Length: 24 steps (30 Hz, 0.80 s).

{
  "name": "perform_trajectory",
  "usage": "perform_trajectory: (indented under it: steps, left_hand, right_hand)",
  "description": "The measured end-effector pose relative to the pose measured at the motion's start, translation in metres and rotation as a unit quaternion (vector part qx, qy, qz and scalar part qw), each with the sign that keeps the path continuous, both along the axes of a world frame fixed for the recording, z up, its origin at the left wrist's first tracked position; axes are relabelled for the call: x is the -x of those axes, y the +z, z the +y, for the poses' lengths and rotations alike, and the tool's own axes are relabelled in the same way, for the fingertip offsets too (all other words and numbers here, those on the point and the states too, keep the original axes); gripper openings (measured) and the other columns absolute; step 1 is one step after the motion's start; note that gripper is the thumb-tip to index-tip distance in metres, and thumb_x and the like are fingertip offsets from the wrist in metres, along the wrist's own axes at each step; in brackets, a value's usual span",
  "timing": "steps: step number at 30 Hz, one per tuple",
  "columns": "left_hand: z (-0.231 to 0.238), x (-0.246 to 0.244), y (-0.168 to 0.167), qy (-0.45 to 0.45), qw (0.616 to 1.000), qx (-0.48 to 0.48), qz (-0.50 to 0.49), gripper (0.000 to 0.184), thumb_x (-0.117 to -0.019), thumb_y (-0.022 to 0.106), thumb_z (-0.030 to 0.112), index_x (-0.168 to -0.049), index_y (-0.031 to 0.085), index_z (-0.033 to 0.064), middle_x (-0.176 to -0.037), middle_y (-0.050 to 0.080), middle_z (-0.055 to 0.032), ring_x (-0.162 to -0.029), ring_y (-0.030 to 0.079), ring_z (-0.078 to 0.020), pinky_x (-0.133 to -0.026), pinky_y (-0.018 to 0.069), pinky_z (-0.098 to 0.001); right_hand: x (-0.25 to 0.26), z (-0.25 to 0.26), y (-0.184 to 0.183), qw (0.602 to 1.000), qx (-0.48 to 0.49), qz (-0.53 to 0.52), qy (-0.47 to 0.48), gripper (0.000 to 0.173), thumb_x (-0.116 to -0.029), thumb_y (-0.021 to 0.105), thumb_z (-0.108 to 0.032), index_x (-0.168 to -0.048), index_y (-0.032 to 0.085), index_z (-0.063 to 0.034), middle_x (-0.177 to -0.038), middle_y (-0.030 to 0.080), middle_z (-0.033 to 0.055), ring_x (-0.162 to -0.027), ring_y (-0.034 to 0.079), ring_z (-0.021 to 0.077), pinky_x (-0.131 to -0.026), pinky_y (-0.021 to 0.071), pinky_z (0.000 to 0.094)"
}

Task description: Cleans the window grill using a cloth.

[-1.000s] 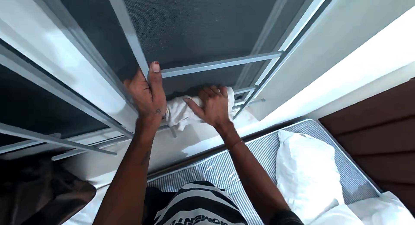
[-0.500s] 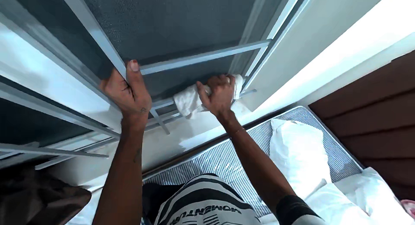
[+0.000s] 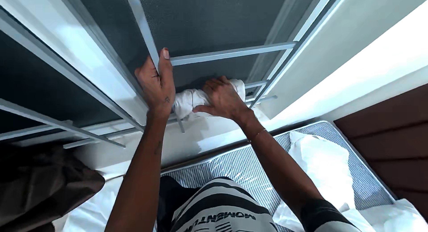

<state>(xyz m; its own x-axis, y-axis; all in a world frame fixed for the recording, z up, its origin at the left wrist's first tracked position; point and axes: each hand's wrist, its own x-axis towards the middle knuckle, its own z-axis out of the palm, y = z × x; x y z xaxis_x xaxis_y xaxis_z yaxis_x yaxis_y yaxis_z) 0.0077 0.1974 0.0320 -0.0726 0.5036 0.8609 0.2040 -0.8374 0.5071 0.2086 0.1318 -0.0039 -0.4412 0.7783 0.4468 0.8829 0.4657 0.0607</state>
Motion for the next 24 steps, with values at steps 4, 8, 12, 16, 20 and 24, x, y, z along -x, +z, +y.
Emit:
perform_trajectory:
  steps: [4,8,12,16,20,24]
  left_hand:
    - [-0.001,-0.003,0.001,-0.023,1.0,0.005,-0.02,0.032,-0.1107,0.046,0.024,-0.09,0.061,0.0062,-0.06,0.049,0.0066,-0.048,0.047,-0.0026,-0.045,0.042,-0.0229]
    - [0.0,0.001,0.0,-0.05,0.999,0.01,-0.012,0.032,-0.1108,0.046,0.027,-0.089,0.061,0.0078,-0.059,0.048,0.0075,-0.047,0.047,-0.0024,-0.043,0.042,-0.0228]
    - [0.004,0.002,0.001,-0.085,0.996,-0.004,-0.018,0.03,-0.1104,0.046,0.024,-0.089,0.059,0.0072,-0.06,0.047,0.0071,-0.047,0.045,-0.0018,-0.043,0.0404,-0.0213]
    - [0.007,0.002,0.0,-0.117,0.993,-0.018,-0.022,0.028,-0.1107,0.045,0.021,-0.092,0.059,0.007,-0.063,0.048,0.0088,-0.05,0.045,0.0017,-0.046,0.0394,-0.0178]
    - [0.006,0.002,-0.001,-0.119,0.993,-0.013,-0.023,0.028,-0.1109,0.043,0.021,-0.092,0.059,0.0069,-0.063,0.047,0.0087,-0.05,0.045,0.0009,-0.046,0.0395,-0.0182]
    - [0.006,0.001,-0.002,-0.105,0.994,-0.019,-0.017,0.032,-0.1118,0.041,0.024,-0.092,0.059,0.007,-0.063,0.047,0.0088,-0.05,0.045,0.0014,-0.046,0.0398,-0.0177]
  right_hand:
    - [0.012,0.005,0.003,0.999,0.042,-0.012,-0.001,0.073,-0.0824,0.068,-0.072,-0.121,0.065,-0.01,-0.109,0.071,0.0118,-0.098,0.07,0.0315,-0.083,0.0554,0.0543]
    - [-0.011,0.002,-0.006,0.995,-0.006,0.069,0.075,0.029,-0.0909,0.069,-0.019,-0.117,0.073,-0.0073,-0.107,0.075,0.0109,-0.099,0.071,0.0299,-0.087,0.0552,0.0513]
    - [-0.022,-0.008,-0.019,0.961,-0.05,0.242,0.124,0.031,-0.0898,0.059,-0.007,-0.115,0.074,0.0013,-0.113,0.075,0.0147,-0.11,0.07,0.0282,-0.102,0.0523,0.0453]
    - [-0.01,-0.047,-0.023,0.94,-0.052,0.319,0.113,0.028,-0.0926,0.058,-0.005,-0.114,0.073,0.0047,-0.125,0.072,0.015,-0.125,0.065,0.0257,-0.112,0.0471,0.0432]
    - [0.003,-0.068,-0.063,0.954,-0.159,0.252,0.043,0.029,-0.0998,0.056,-0.02,-0.114,0.073,-0.0015,-0.122,0.074,0.0121,-0.12,0.068,0.0241,-0.105,0.053,0.0433]
    - [0.02,-0.05,-0.115,0.986,-0.02,0.166,-0.017,0.046,-0.0832,0.066,0.001,-0.129,0.069,-0.0046,-0.14,0.066,0.0067,-0.136,0.056,0.028,-0.111,0.044,0.0503]
